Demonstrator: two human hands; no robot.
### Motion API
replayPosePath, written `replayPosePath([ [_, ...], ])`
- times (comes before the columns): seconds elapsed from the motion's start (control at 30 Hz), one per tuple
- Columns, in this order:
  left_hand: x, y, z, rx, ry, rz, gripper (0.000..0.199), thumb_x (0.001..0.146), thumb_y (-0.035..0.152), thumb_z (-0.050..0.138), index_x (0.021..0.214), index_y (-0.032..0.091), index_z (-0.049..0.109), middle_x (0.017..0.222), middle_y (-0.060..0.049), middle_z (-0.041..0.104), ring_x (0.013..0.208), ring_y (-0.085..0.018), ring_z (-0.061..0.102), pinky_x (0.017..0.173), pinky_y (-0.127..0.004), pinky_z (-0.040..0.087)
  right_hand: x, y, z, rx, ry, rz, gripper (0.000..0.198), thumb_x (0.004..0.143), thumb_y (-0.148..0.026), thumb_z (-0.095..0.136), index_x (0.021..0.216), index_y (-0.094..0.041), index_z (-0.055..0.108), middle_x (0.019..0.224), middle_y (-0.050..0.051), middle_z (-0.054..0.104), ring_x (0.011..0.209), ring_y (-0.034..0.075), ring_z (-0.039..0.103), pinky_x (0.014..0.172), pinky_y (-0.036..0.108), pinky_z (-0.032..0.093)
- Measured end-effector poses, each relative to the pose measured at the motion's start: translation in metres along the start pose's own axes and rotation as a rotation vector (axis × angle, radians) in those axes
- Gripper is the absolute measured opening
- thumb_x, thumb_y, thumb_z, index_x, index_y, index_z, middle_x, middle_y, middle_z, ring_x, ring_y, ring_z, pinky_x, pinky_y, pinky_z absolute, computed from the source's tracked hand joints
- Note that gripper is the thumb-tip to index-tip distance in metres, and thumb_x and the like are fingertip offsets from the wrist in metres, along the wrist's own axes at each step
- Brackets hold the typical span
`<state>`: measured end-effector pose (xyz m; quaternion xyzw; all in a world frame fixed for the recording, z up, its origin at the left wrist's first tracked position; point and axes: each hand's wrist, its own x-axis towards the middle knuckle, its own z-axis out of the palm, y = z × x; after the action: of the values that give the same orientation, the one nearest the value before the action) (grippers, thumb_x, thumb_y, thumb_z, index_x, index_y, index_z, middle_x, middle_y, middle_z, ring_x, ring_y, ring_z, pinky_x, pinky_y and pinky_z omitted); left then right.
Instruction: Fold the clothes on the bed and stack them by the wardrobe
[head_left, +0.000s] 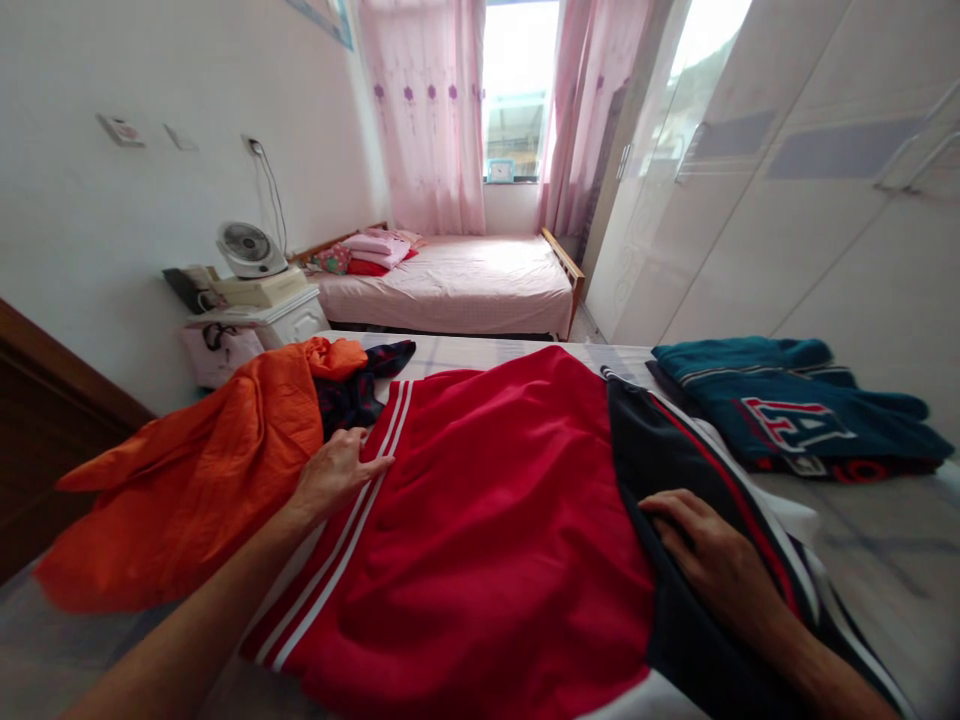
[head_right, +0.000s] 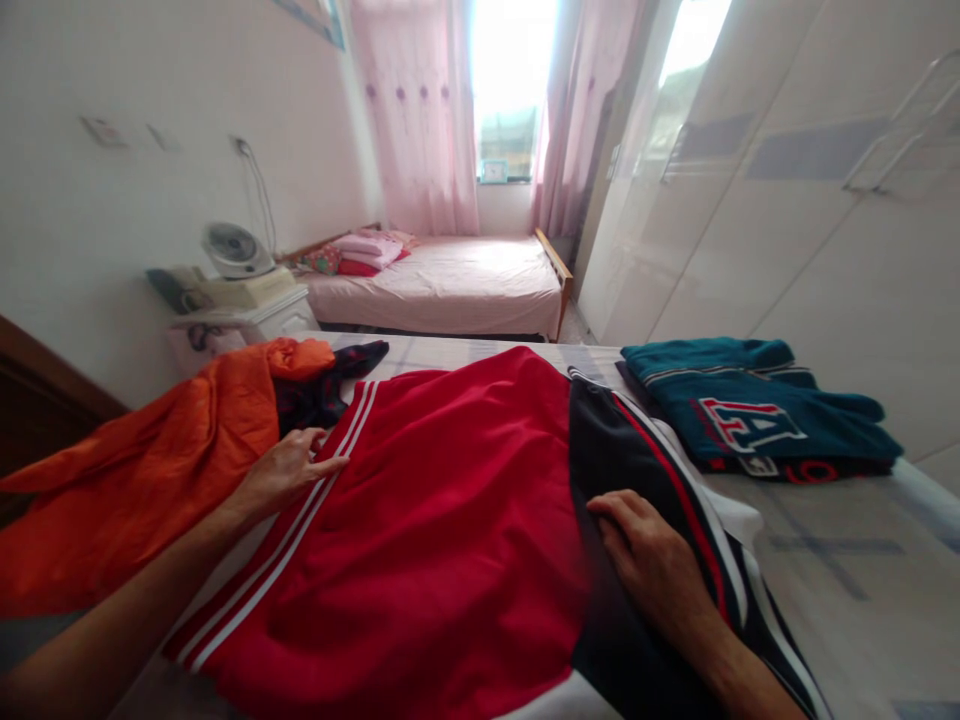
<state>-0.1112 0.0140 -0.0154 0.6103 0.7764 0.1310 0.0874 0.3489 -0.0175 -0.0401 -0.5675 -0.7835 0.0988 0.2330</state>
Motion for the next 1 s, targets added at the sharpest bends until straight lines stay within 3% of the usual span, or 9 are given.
replayPosePath([
  [0.2, 0.009, 0.000, 0.001, -0.173, -0.080, 0.025, 0.037, 0.067, 0.051, 0.056, 0.083, 0.018, 0.061, 0.083, -0.005, 0.069, 0.080, -0.022, 0.065, 0.068, -0.027, 0.047, -0.002, 0.000, 0.001, -0.001, -0.010, -0.002, 0.021, 0.088, -0.030, 0.040, 0.098, -0.025, 0.059, 0.105, 0.005, 0.061, 0.094, 0.021, 0.062, 0.082, 0.036, 0.050],
  [0.33, 0.004, -0.002, -0.002, -0.195, 0.033, 0.036, 0.035, 0.079, 0.047, 0.038, 0.089, 0.019, 0.057, 0.085, -0.003, 0.067, 0.080, -0.019, 0.064, 0.069, -0.025, 0.048, -0.002, -0.002, 0.000, -0.001, -0.008, -0.013, 0.022, 0.088, -0.029, 0.040, 0.099, -0.025, 0.059, 0.106, 0.005, 0.061, 0.095, 0.020, 0.061, 0.083, 0.035, 0.049],
  [0.5, 0.001, -0.010, -0.005, -0.079, 0.158, -0.033, 0.036, 0.080, 0.040, 0.039, 0.099, 0.013, 0.055, 0.091, -0.011, 0.064, 0.085, -0.027, 0.064, 0.075, -0.035, 0.048, -0.001, -0.002, 0.000, -0.002, 0.017, -0.025, 0.021, 0.087, -0.027, 0.041, 0.097, -0.025, 0.060, 0.104, 0.005, 0.062, 0.094, 0.020, 0.062, 0.082, 0.034, 0.050],
  [0.57, -0.003, -0.003, -0.006, 0.009, 0.231, 0.070, 0.040, 0.082, 0.039, 0.040, 0.109, 0.011, 0.054, 0.106, -0.016, 0.061, 0.099, -0.030, 0.060, 0.085, -0.039, 0.047, -0.001, -0.001, 0.000, 0.001, 0.020, -0.034, 0.022, 0.087, -0.027, 0.041, 0.097, -0.025, 0.060, 0.103, 0.005, 0.062, 0.094, 0.020, 0.062, 0.083, 0.034, 0.049],
  [0.67, -0.019, 0.023, -0.006, 0.095, 0.290, 0.441, 0.044, 0.088, 0.036, 0.041, 0.125, 0.014, 0.049, 0.133, -0.015, 0.048, 0.123, -0.028, 0.046, 0.102, -0.041, 0.038, -0.002, 0.000, 0.000, 0.000, 0.013, -0.036, 0.022, 0.088, -0.025, 0.041, 0.098, -0.024, 0.060, 0.103, 0.005, 0.062, 0.095, 0.019, 0.061, 0.083, 0.033, 0.049],
  [0.77, -0.046, 0.047, 0.002, 0.102, 0.108, 0.814, 0.048, 0.089, 0.036, 0.046, 0.136, 0.026, 0.041, 0.149, -0.006, 0.032, 0.136, -0.026, 0.029, 0.110, -0.043, 0.028, -0.003, 0.001, 0.002, -0.005, 0.009, -0.028, 0.022, 0.088, -0.026, 0.040, 0.099, -0.024, 0.059, 0.105, 0.005, 0.061, 0.095, 0.019, 0.061, 0.083, 0.033, 0.049],
  [0.83, -0.063, 0.054, 0.010, 0.117, -0.058, 0.931, 0.052, 0.088, 0.039, 0.048, 0.139, 0.032, 0.036, 0.151, -0.004, 0.030, 0.138, -0.027, 0.026, 0.110, -0.047, 0.028, -0.003, 0.002, 0.003, -0.008, 0.004, -0.025, 0.022, 0.088, -0.026, 0.040, 0.099, -0.024, 0.059, 0.106, 0.005, 0.061, 0.096, 0.019, 0.061, 0.083, 0.034, 0.049],
  [0.93, -0.070, 0.057, 0.012, 0.084, -0.221, 0.902, 0.043, 0.090, 0.041, 0.044, 0.133, 0.032, 0.046, 0.143, -0.003, 0.044, 0.131, -0.024, 0.040, 0.106, -0.042, 0.036, -0.003, 0.003, 0.003, -0.006, -0.004, -0.028, 0.022, 0.089, -0.027, 0.039, 0.100, -0.024, 0.059, 0.105, 0.005, 0.061, 0.096, 0.020, 0.061, 0.084, 0.035, 0.049],
  [1.0, -0.056, 0.061, 0.004, 0.022, -0.207, 0.817, 0.036, 0.093, 0.037, 0.038, 0.122, 0.028, 0.058, 0.134, -0.002, 0.054, 0.122, -0.019, 0.050, 0.103, -0.034, 0.041, -0.003, 0.003, 0.003, -0.001, -0.003, -0.025, 0.022, 0.089, -0.028, 0.039, 0.099, -0.024, 0.059, 0.105, 0.005, 0.061, 0.096, 0.020, 0.061, 0.084, 0.035, 0.049],
])
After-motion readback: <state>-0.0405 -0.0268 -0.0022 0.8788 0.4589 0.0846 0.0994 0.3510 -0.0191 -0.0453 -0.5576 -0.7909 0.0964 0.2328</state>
